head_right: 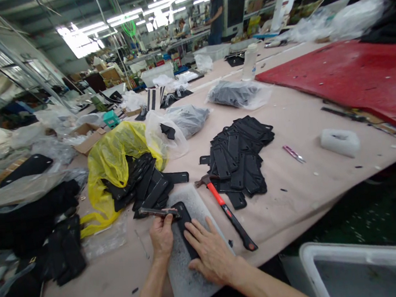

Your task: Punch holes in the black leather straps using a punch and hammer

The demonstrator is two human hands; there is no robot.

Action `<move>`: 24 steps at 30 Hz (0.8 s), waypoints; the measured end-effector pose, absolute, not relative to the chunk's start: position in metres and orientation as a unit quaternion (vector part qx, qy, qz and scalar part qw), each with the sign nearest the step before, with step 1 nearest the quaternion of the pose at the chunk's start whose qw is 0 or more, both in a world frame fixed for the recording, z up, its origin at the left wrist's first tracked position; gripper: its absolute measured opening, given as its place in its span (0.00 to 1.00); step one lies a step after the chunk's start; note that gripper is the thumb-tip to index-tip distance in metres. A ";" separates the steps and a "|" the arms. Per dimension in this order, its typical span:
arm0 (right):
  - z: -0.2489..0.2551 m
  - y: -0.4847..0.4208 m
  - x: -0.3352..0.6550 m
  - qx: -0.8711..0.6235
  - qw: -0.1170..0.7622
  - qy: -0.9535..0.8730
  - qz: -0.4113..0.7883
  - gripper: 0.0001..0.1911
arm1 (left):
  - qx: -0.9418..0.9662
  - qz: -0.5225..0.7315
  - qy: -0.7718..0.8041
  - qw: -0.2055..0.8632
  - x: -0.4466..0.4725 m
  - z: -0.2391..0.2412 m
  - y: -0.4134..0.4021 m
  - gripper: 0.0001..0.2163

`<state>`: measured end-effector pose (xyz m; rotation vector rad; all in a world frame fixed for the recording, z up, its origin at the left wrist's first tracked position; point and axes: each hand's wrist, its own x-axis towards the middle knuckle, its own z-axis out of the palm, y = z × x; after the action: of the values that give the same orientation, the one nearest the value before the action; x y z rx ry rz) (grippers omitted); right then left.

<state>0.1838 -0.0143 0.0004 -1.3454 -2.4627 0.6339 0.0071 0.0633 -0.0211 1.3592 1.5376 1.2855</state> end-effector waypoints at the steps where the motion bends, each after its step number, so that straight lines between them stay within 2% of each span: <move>1: 0.000 -0.010 0.183 -0.469 0.136 -0.845 0.217 0.42 | 0.525 0.495 0.598 0.350 0.006 -0.020 0.062 0.13; 10: -0.005 0.046 0.192 -0.483 0.179 -0.824 0.238 0.49 | 0.544 0.474 0.574 0.388 0.006 -0.014 0.044 0.11; 16: 0.001 0.038 0.210 -0.516 0.158 -0.805 0.246 0.32 | 0.576 0.442 0.555 0.406 0.011 -0.011 0.038 0.10; 24: -0.005 0.047 0.204 -0.534 0.180 -0.792 0.234 0.30 | 0.601 0.420 0.557 0.390 0.015 -0.014 0.043 0.10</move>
<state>0.2043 0.0467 -0.0052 -1.5100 -2.2380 0.6615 0.0147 0.0426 -0.0143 1.5267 1.4152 1.0683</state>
